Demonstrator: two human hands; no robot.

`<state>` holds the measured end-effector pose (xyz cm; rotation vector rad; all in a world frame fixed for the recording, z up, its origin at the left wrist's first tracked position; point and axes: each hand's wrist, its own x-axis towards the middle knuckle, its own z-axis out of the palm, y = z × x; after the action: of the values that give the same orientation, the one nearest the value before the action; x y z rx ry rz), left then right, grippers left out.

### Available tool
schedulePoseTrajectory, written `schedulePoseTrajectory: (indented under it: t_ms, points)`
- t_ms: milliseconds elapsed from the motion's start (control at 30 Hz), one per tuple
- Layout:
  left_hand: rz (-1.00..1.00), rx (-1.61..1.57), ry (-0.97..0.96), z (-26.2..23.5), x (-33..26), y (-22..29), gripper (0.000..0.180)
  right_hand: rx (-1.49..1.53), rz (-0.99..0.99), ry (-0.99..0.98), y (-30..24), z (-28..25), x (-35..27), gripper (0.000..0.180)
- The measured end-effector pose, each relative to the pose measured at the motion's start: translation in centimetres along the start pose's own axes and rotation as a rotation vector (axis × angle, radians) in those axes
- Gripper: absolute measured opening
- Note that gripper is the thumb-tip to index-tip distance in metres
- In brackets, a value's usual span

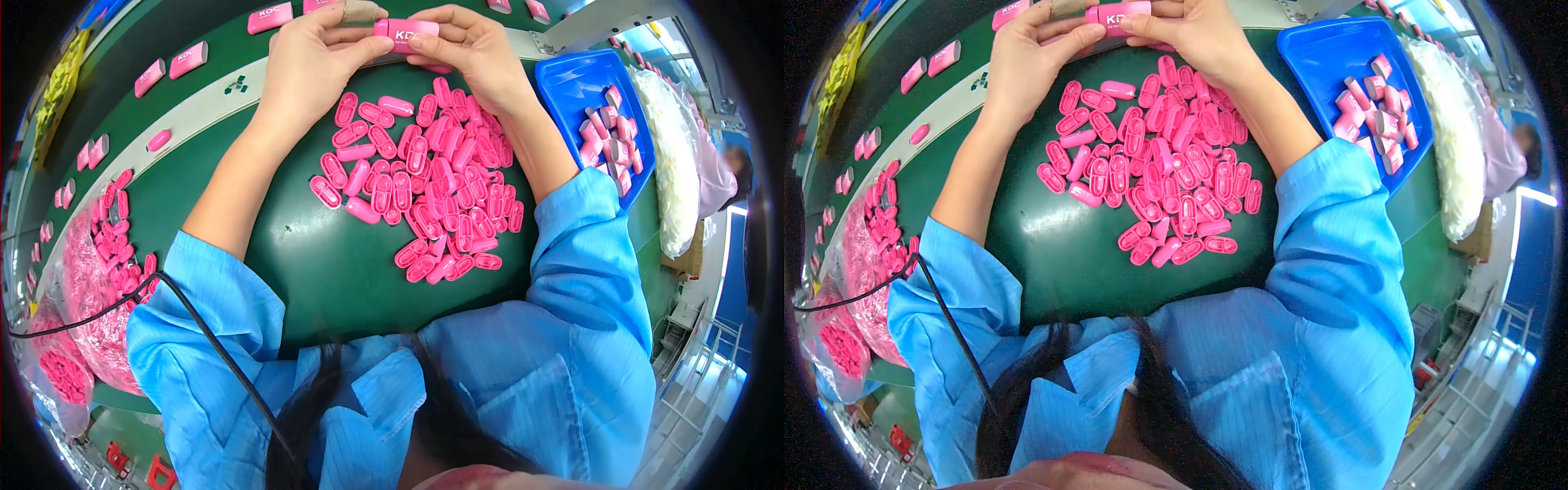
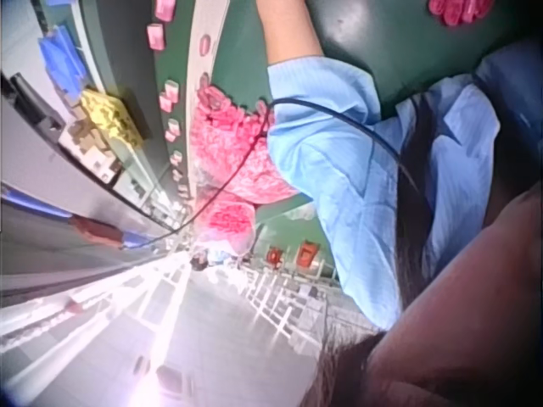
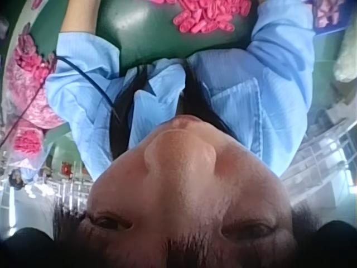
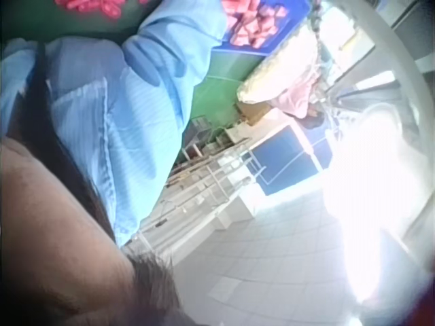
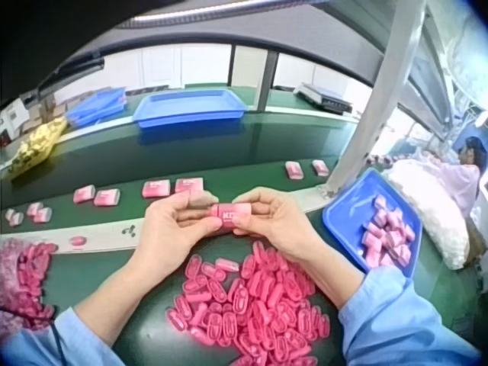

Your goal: The person repeatedly picks up pink plastic components from a pile on a green table and inserts them into pink rectangular cases labeled 'KDC'. The person handles the items one at a time, placing the filled cases into a blue tray to the right.

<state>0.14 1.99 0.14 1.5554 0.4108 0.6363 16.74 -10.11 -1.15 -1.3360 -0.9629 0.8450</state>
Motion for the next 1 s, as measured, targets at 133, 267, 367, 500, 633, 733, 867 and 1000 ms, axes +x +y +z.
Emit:
schedulePoseTrajectory:
  t_ms: [133,267,367,500,633,733,867,1000]
  points:
    - [0.109,0.079,0.039,0.2,-0.1,-0.3,0.032,0.117,-0.007,-0.063,-0.8,0.1,-0.3,0.021]
    - [0.071,-0.034,-0.116,-0.5,0.5,-1.5,0.037,-0.066,-0.099,-0.012,-0.3,-0.3,-0.1,0.029]
    - [0.123,0.243,-0.024,0.2,-0.1,-0.4,0.035,-0.083,-0.120,0.014,-0.3,-0.4,-0.3,0.029]
    - [0.260,0.493,0.095,0.5,-0.9,-0.3,0.030,0.083,-0.131,-0.026,-0.9,1.3,-0.6,0.022]
    - [0.157,0.647,0.041,1.8,-2.0,1.3,0.026,0.130,-0.154,0.004,-0.4,1.5,-0.8,0.023]
    - [0.126,0.667,0.037,2.6,-2.5,2.3,0.051,0.072,-0.144,0.071,-1.0,2.3,-0.7,0.023]
    - [0.563,0.971,0.144,1.6,-0.4,-0.6,0.070,-0.041,-0.119,0.075,-1.5,1.8,1.9,0.022]
    - [0.857,0.942,0.280,2.4,1.6,1.5,0.017,-0.222,-0.069,0.101,1.7,-1.4,8.1,0.025]
